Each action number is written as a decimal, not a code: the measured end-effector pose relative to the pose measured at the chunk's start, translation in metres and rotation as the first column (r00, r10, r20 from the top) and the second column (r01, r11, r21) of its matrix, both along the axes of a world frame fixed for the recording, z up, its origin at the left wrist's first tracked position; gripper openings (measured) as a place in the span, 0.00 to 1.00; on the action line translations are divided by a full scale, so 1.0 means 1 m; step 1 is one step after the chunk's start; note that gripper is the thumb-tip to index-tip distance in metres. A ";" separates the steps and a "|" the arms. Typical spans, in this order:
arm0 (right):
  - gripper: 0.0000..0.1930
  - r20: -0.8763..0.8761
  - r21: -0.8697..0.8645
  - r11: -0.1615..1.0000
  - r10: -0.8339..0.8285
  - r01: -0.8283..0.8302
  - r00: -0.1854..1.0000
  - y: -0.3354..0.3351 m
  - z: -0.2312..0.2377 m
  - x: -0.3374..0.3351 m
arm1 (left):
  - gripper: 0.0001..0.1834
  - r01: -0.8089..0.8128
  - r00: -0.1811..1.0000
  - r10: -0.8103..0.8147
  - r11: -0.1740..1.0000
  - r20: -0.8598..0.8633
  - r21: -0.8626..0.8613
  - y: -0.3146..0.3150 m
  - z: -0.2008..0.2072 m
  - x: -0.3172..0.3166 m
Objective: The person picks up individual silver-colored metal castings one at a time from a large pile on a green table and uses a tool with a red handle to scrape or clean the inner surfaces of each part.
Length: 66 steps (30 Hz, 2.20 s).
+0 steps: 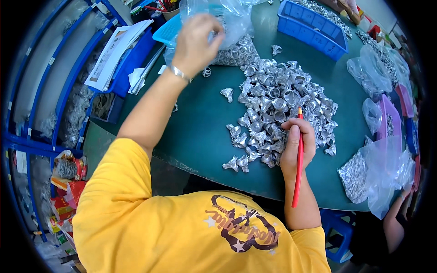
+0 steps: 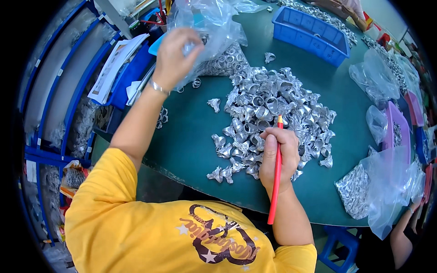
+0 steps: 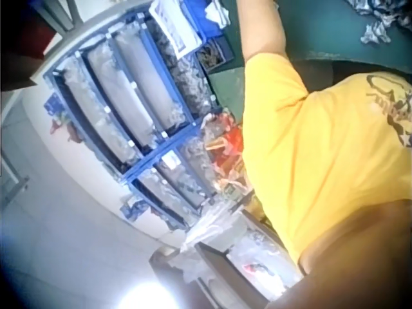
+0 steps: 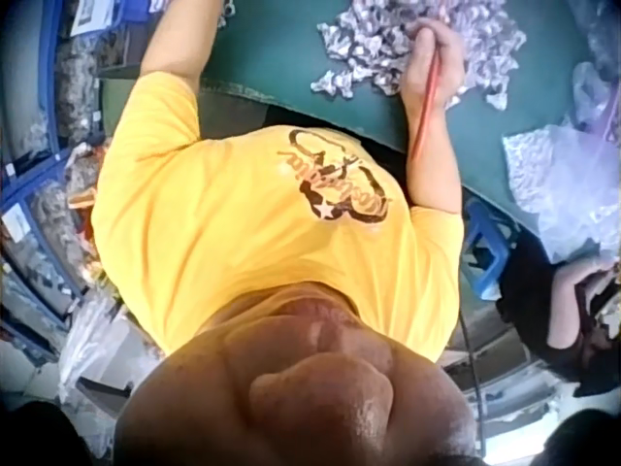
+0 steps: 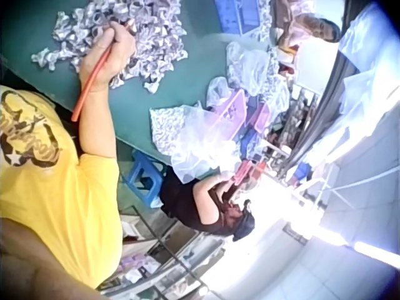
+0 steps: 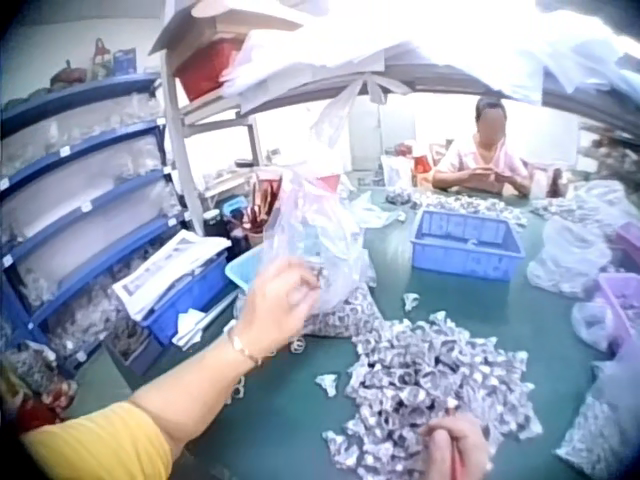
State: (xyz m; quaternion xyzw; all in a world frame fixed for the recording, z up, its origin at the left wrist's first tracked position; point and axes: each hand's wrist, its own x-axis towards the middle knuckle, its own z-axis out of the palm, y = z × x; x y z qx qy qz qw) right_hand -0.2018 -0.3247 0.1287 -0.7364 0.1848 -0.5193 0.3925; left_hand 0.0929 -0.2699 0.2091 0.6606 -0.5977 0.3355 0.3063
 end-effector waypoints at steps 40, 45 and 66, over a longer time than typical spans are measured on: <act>0.04 -0.084 -0.191 0.949 0.241 -0.253 0.967 0.003 0.000 0.001 | 0.15 0.752 0.265 -0.282 0.659 -0.922 0.015 0.047 -0.087 -0.128; 0.05 -0.091 -0.199 0.946 0.242 -0.256 0.966 0.003 0.000 0.001 | 0.15 0.757 0.270 -0.294 0.653 -0.917 0.013 0.047 -0.088 -0.128; 0.02 0.086 -0.089 0.989 0.129 -0.121 0.988 -0.002 -0.002 -0.007 | 0.17 0.675 -0.217 -0.186 0.681 -0.958 -0.285 0.048 -0.093 -0.123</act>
